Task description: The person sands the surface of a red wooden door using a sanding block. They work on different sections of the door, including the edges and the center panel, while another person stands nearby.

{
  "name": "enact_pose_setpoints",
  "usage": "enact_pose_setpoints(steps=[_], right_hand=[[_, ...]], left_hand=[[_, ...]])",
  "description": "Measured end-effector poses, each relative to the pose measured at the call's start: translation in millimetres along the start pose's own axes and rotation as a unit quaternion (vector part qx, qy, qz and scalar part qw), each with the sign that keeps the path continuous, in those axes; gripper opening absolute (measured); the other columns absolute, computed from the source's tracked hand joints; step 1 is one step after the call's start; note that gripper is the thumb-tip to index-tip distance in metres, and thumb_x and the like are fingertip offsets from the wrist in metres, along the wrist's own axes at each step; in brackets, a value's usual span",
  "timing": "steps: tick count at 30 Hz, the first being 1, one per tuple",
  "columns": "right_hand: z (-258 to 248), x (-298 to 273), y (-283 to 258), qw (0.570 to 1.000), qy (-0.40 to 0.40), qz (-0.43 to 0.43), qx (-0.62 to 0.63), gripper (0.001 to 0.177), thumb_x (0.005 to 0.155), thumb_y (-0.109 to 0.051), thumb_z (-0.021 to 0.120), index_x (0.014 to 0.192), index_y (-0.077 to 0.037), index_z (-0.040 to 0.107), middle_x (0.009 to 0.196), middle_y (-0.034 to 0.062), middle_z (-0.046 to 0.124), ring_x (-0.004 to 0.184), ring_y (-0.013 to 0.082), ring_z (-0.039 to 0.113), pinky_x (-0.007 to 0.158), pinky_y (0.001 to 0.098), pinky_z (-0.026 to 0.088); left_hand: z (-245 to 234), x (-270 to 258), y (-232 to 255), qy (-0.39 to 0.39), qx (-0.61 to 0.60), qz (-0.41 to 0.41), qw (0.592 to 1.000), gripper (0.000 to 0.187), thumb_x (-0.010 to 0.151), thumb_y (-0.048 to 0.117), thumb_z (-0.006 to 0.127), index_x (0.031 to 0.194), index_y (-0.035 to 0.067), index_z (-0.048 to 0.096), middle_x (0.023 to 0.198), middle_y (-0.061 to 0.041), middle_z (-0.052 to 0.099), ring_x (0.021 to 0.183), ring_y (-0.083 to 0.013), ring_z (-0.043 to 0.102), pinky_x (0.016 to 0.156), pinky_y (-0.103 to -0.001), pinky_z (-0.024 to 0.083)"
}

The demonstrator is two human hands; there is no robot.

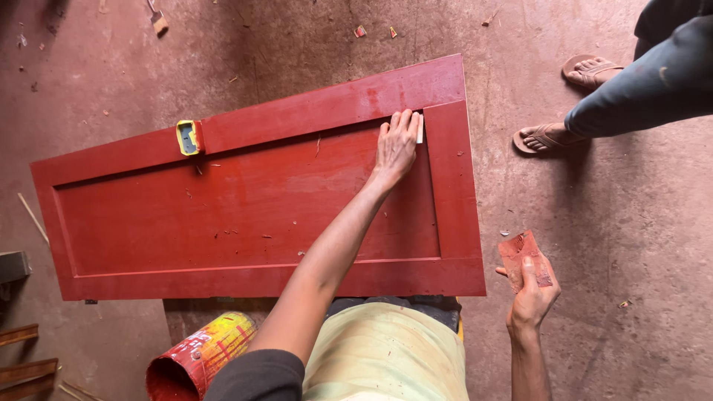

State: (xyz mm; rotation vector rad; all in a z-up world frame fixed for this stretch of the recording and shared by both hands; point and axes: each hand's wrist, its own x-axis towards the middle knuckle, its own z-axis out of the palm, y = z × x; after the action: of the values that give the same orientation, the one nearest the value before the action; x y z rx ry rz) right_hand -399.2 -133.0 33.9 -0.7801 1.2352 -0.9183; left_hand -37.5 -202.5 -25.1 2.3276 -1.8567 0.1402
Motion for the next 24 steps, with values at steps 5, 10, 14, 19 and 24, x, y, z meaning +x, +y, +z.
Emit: enact_pose_setpoints(steps=[5,10,14,19,24], right_hand=[[-3.3,-1.7,9.5,1.000,0.000,-0.002,-0.006,0.032,0.107,-0.007,0.051,0.134,0.010,0.059,0.122,0.0151,0.066,0.103,0.0236,0.071,0.079,0.0406,0.065],[-4.1,0.5,13.3,1.000,0.018,0.004,0.019,0.034,0.107,-0.007,0.051,0.136,0.008,0.059,0.126,0.0143,0.066,0.105,0.0241,0.070,0.078,0.0395,0.064],[-4.2,-5.1,8.8,1.000,0.023,0.007,0.009,0.033,0.107,-0.006,0.052,0.136,0.009,0.059,0.126,0.0153,0.065,0.105,0.0255,0.069,0.080,0.0409,0.064],[-14.2,-16.4,8.0,0.999,0.049,0.013,-0.005,0.037,0.106,-0.007,0.050,0.140,0.005,0.058,0.134,0.0143,0.064,0.109,0.0258,0.070,0.079,0.0391,0.062],[-33.5,-29.5,32.3,0.997,0.078,0.024,0.000,0.035,0.110,-0.006,0.051,0.142,0.008,0.057,0.131,0.0169,0.064,0.110,0.0271,0.069,0.080,0.0404,0.062]], left_hand=[[-4.5,-17.3,5.4,-0.019,0.029,0.044,0.998,0.054,0.077,-0.001,0.062,0.131,0.000,0.058,0.130,-0.014,0.058,0.120,-0.0309,0.055,0.089,-0.042,0.049],[-46.9,-36.8,-45.1,-0.086,-0.019,0.237,0.968,0.045,0.093,0.009,0.061,0.138,0.007,0.058,0.136,-0.012,0.056,0.131,-0.0278,0.053,0.104,-0.042,0.047],[-62.0,-8.0,-90.9,-0.060,0.020,0.407,0.911,0.056,0.092,0.018,0.060,0.145,0.003,0.053,0.146,-0.014,0.052,0.141,-0.0288,0.049,0.121,-0.042,0.042],[-38.3,30.1,-109.9,-0.017,0.118,0.513,0.850,0.059,0.093,0.021,0.059,0.150,0.010,0.048,0.145,-0.011,0.052,0.137,-0.0290,0.049,0.116,-0.044,0.042],[-8.0,47.6,-113.1,-0.001,0.124,0.541,0.832,0.056,0.099,0.020,0.060,0.152,0.009,0.046,0.149,-0.011,0.050,0.138,-0.0287,0.048,0.117,-0.045,0.041]])
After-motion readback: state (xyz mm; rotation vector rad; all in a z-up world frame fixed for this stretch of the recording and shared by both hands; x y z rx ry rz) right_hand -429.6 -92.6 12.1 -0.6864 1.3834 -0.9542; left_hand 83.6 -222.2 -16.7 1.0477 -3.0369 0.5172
